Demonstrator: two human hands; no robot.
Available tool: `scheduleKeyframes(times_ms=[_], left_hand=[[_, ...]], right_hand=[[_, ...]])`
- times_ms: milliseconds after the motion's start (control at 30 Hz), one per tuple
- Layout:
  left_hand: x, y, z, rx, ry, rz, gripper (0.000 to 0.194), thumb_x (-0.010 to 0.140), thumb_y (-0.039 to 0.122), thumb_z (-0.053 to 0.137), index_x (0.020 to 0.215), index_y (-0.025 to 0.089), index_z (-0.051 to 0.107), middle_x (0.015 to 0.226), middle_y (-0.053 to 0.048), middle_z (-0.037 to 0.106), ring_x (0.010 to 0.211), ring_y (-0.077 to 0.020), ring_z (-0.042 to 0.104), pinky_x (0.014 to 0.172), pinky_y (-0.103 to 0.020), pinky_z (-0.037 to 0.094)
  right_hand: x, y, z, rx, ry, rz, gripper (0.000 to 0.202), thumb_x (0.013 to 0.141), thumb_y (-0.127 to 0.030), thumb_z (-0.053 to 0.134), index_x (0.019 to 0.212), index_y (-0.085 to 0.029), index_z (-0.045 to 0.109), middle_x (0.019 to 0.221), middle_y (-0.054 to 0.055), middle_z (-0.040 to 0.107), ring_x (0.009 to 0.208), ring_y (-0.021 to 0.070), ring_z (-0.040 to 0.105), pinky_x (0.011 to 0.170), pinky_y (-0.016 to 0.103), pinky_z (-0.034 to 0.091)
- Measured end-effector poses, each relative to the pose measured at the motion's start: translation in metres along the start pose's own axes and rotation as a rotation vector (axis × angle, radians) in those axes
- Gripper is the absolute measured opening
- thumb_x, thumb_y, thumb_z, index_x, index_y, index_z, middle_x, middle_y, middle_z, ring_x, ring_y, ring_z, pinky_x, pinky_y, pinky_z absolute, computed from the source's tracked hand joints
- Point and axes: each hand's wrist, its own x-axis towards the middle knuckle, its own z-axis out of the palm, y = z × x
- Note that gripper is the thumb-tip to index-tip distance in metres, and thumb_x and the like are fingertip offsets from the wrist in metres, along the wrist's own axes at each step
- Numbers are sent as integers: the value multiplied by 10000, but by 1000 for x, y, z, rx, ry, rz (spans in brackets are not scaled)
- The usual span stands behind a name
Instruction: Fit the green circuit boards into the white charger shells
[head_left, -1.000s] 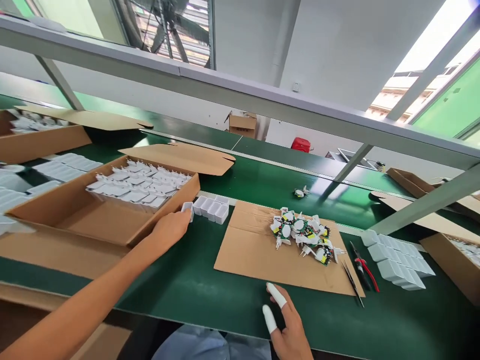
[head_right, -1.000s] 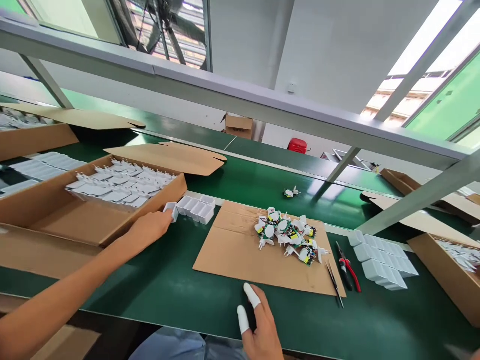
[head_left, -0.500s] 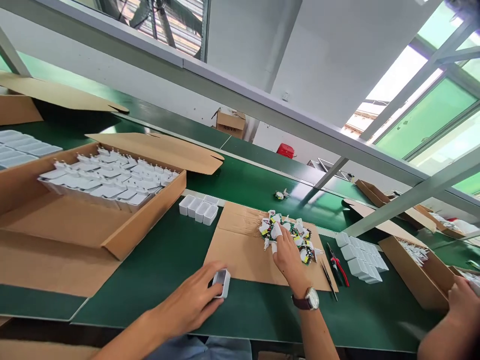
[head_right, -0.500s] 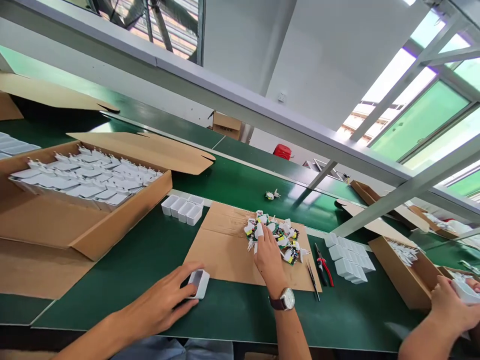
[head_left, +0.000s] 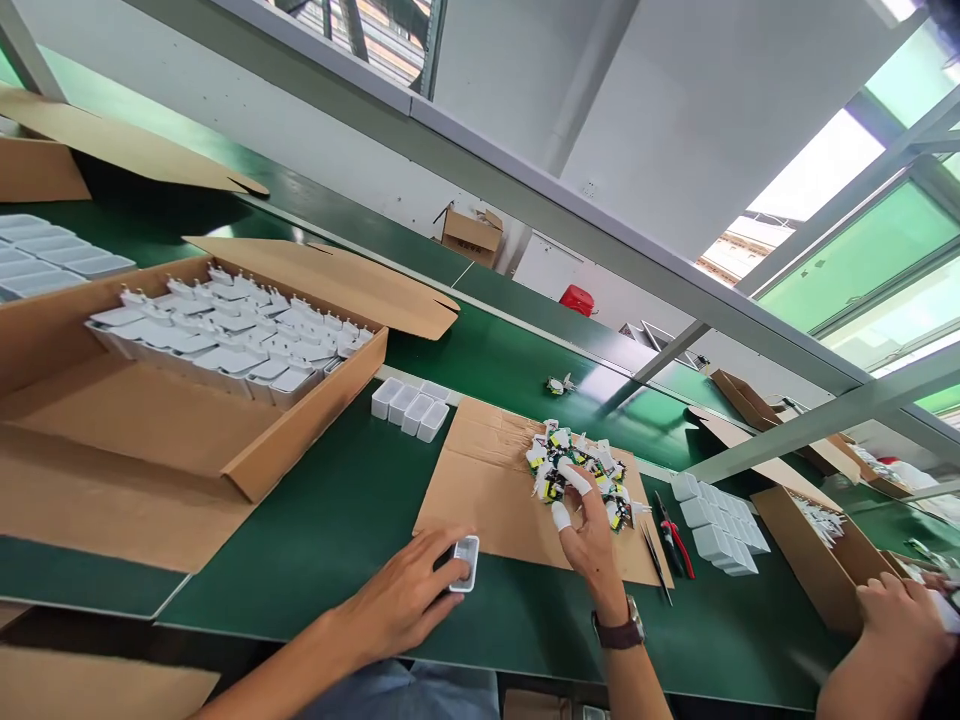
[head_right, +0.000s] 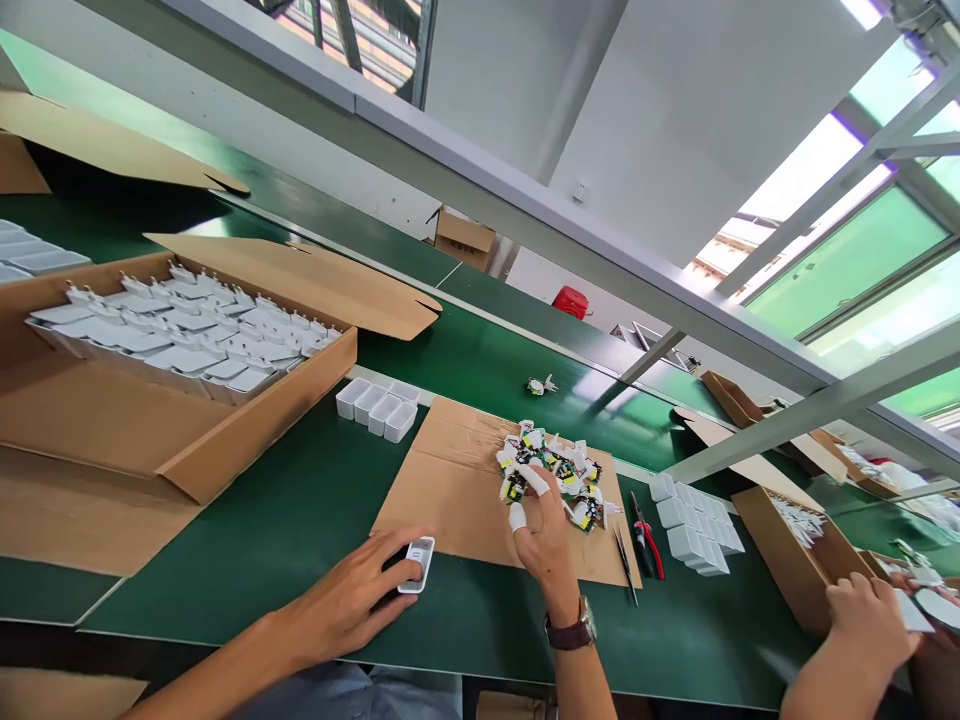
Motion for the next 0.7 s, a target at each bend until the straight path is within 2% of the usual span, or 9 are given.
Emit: scheduleKeyframes(times_ms=[133,267,333,400,467,500,567,600,700], left_hand=[[0,2,-5,-64,-21,-36,272,969,162,674,1212,245,587,1411,-126,652,1194,-303,703,1026,-432,595],[-3,4,-9,-149,-35,-48,427,941,213,746,1307,245,529,1340,-119,681,1213,-301,697,1039,-425,589],[-6,3,-9,-166,-51,-55,489,942,234,760,1359,250,505,1338,-118,683,1225,-304,693,1068,-441,575],[-7,2,-8,-168,-79,-83,565,949,246,764,1432,260,470,1364,-120,676,1258,-310,681,1115,-468,553],[-6,2,-7,-157,-113,-115,682,949,278,779,1523,267,413,1406,-128,663,1298,-326,664,1154,-499,531],[-5,2,-6,-147,-133,-123,751,942,310,798,1563,268,378,1422,-135,656,1308,-335,658,1162,-512,525],[-2,2,-5,-125,-176,-117,876,919,405,840,1612,270,321,1437,-148,649,1311,-355,652,1160,-533,522],[-1,1,-4,-114,-195,-108,913,909,460,850,1620,271,308,1436,-154,649,1306,-362,651,1157,-541,521],[2,-1,-2,-103,-202,-94,951,889,620,831,1608,261,322,1395,-163,666,1258,-368,666,1142,-546,520]], right_hand=[[-9,-13,33,271,-138,56,559,940,-175,491,1479,-280,597,1374,81,738,1217,239,742,1019,416,653],[-8,-14,57,371,-242,107,668,848,-112,453,1469,-270,642,1295,74,791,1152,254,771,994,449,664],[-9,-14,57,354,-269,117,693,829,-91,447,1466,-267,654,1367,84,756,1242,263,727,1102,500,608],[-13,-14,51,343,-289,103,718,810,-79,476,1480,-272,647,1489,85,680,1408,277,619,1251,553,474],[-19,-13,47,326,-319,58,790,793,-67,506,1551,-278,578,1623,78,565,1555,289,469,1336,582,340],[-23,-12,46,302,-332,27,833,794,-61,508,1598,-276,517,1677,80,503,1599,295,407,1347,591,314],[-31,-4,49,113,-329,-60,865,823,-70,491,1661,-263,395,1698,107,466,1594,309,414,1300,598,396],[-35,1,52,2,-300,-94,832,842,-85,488,1653,-247,391,1641,132,525,1538,332,485,1238,602,470],[-50,18,63,-283,-170,-148,623,905,-198,533,1527,-209,514,1257,158,742,1177,379,714,938,551,639]])
